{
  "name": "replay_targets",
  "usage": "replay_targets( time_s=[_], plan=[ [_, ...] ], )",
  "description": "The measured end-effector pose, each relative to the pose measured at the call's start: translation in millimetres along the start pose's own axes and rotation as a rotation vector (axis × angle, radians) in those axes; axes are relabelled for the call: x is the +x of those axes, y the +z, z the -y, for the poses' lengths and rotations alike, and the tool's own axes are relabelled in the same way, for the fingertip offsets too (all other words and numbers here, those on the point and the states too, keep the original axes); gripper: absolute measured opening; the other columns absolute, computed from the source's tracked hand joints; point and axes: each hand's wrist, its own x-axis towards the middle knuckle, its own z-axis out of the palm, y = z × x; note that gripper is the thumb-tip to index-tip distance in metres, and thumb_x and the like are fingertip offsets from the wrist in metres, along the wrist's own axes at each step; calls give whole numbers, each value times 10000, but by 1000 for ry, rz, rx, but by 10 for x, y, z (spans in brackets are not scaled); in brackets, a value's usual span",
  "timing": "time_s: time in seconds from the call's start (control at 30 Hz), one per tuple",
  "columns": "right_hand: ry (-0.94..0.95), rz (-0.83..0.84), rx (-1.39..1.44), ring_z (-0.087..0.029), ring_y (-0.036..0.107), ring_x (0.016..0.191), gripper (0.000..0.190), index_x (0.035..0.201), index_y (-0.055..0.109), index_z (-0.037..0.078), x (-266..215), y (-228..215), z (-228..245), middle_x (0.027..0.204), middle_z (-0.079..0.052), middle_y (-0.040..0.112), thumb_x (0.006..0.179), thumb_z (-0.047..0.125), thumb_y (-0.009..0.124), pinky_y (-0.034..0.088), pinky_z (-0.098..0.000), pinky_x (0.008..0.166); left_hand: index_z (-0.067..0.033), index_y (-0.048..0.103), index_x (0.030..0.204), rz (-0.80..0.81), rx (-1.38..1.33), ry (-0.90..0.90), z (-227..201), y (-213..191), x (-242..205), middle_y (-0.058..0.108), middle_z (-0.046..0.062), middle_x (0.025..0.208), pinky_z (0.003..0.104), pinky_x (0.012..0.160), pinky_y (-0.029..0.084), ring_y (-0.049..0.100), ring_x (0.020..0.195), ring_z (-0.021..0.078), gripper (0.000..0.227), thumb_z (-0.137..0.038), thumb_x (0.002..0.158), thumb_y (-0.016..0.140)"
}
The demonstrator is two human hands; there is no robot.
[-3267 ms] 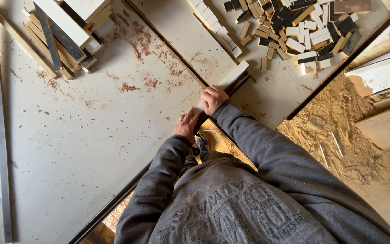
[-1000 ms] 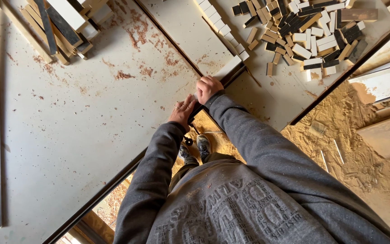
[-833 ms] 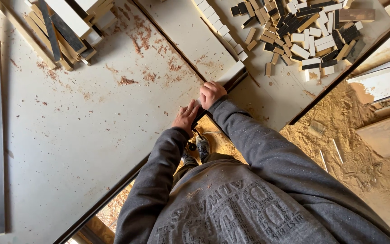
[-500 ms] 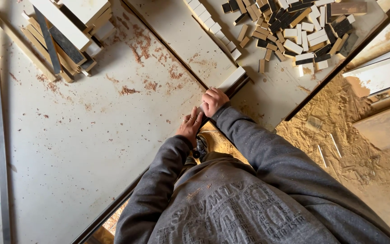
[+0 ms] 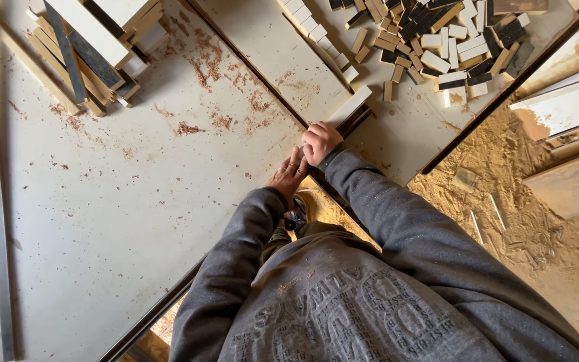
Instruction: Organize and stack various wood pieces on a workbench.
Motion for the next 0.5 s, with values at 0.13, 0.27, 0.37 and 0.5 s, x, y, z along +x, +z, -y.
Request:
replay_targets(
  time_s=[0.13, 0.27, 0.37, 0.5],
  plan=[
    [14, 1, -6, -309, 596, 783, 52, 725, 578, 70, 1, 6, -5, 770, -96, 602, 725, 42, 622, 533, -418, 698, -84, 119, 1612, 24, 64, 24, 9, 4, 45, -13, 294, 1657, 442, 1213, 299, 191, 1521, 419, 1454, -245, 464, 995],
    [25, -1, -5, -312, 597, 769, 63, 712, 569, 73, -9, 21, -13, 755, -94, 598, 722, 45, 624, 532, -422, 679, -90, 121, 1590, 49, 38, -18, -41, -12, 39, -14, 279, 1658, 441, 1224, 278, 177, 1530, 406, 1423, -243, 469, 985],
    [33, 11, 0, -314, 599, 751, 72, 703, 565, 76, -15, 42, -36, 742, -89, 596, 724, 42, 625, 528, -428, 654, -84, 127, 1622, 15, 112, -9, 27, 99, 73, 14, 269, 1674, 418, 1240, 278, 199, 1537, 392, 1351, -78, 497, 875],
    [13, -19, 8, -314, 602, 752, 73, 704, 564, 80, -13, 30, -18, 745, -90, 593, 718, 52, 630, 530, -429, 654, -87, 147, 1615, -34, 102, -3, 31, 104, 60, 34, 270, 1672, 433, 1230, 268, 207, 1525, 411, 1302, -38, 496, 813]
  ],
)
